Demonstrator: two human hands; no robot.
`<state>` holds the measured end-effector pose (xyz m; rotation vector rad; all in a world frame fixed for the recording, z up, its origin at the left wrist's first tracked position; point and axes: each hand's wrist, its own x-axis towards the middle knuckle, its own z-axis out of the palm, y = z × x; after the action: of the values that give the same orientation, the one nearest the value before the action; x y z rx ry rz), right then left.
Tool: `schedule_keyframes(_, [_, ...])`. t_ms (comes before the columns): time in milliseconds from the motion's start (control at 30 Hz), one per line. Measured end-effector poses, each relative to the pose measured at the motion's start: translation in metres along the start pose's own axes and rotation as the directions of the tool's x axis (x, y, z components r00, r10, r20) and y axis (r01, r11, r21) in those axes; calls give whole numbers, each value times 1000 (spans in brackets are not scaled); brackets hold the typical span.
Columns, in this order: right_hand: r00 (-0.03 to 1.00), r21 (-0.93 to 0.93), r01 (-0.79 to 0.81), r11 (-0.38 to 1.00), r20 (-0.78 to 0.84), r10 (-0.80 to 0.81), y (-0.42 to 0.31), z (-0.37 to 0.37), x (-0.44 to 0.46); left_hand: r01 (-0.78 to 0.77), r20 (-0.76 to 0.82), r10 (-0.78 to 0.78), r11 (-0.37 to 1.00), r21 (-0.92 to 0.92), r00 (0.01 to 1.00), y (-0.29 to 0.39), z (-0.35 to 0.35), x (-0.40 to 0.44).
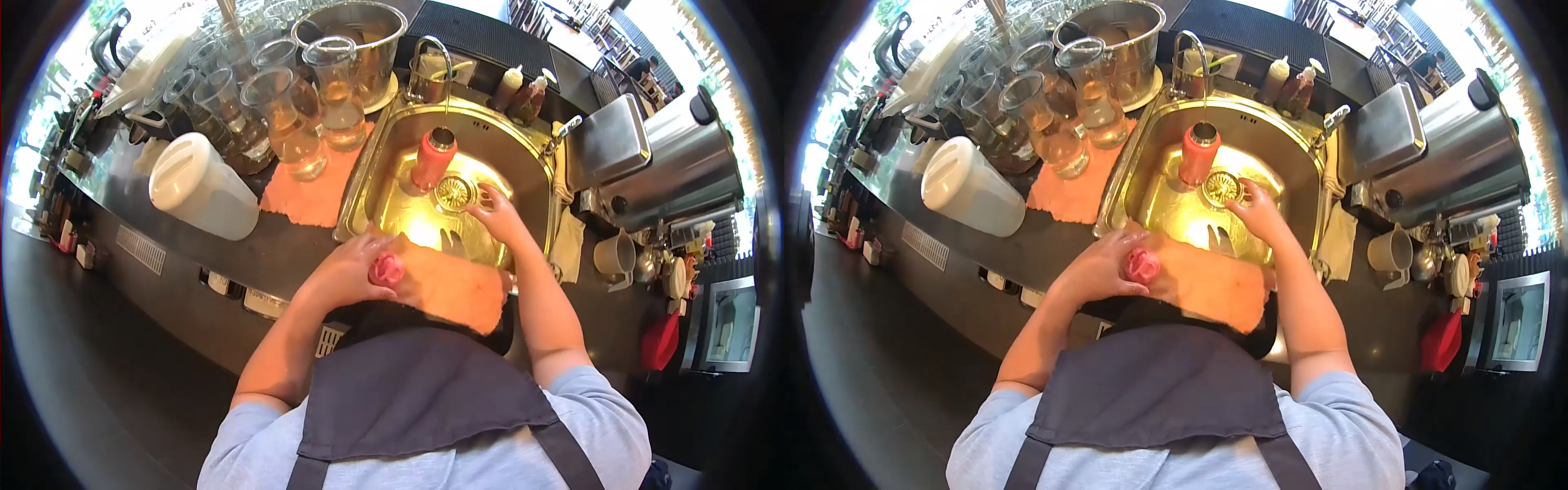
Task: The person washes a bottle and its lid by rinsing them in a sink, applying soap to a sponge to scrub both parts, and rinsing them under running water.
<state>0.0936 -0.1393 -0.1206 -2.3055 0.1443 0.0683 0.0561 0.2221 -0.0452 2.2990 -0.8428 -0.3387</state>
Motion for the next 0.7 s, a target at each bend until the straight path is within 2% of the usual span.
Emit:
schedule_keyframes(133, [996, 101, -68, 993, 62, 62, 5, -25, -59, 48, 25, -52, 989, 143, 998, -3, 31, -7])
schedule_keyframes(167, [998, 114, -62, 992, 39, 58, 11, -27, -70, 67, -16, -65, 980, 189, 998, -6, 38, -7])
schedule_keyframes(300, [998, 178, -40, 983, -36, 47, 26, -29, -102, 107, 18, -119, 942, 318, 993, 13, 29, -4])
schedule_keyframes(367, [996, 184, -26, 983, -74, 41, 32, -35, -120, 135, -116, -118, 979, 151, 986, 28, 17, 1])
schedule_keyframes(400, [995, 194, 12, 981, -99, 8, 33, -38, -127, 122, -105, -106, 980, 160, 989, 47, 8, 5])
schedule_keyframes(467, [990, 206, 62, 977, -140, -33, 27, -50, -139, 189, -183, -229, 959, -212, 956, 86, -12, 15])
schedule_keyframes(500, [995, 169, 52, 984, -96, -36, 20, -59, -147, 177, -187, -215, 963, -201, 958, 88, -12, 23])
schedule_keyframes(533, [998, 131, 44, 990, -53, -38, 17, -65, -154, 70, -194, -141, 941, -332, 971, 87, -9, 31])
schedule_keyframes(600, [993, 147, 87, 985, -89, -75, 23, -69, -164, -143, -235, 7, 810, -568, 972, 89, -7, 49])
schedule_keyframes(633, [992, 200, 93, 975, -97, -74, 27, -68, -168, -175, -213, 1, 574, -800, 977, 103, -3, 58])
schedule_keyframes(667, [992, 252, 96, 963, -101, -72, 31, -67, -174, -181, -216, 7, 576, -797, 976, 101, 11, 74])
schedule_keyframes(700, [994, 289, 73, 954, -104, -45, 34, -61, -180, -86, -215, -149, 595, -799, 965, 83, 33, 95])
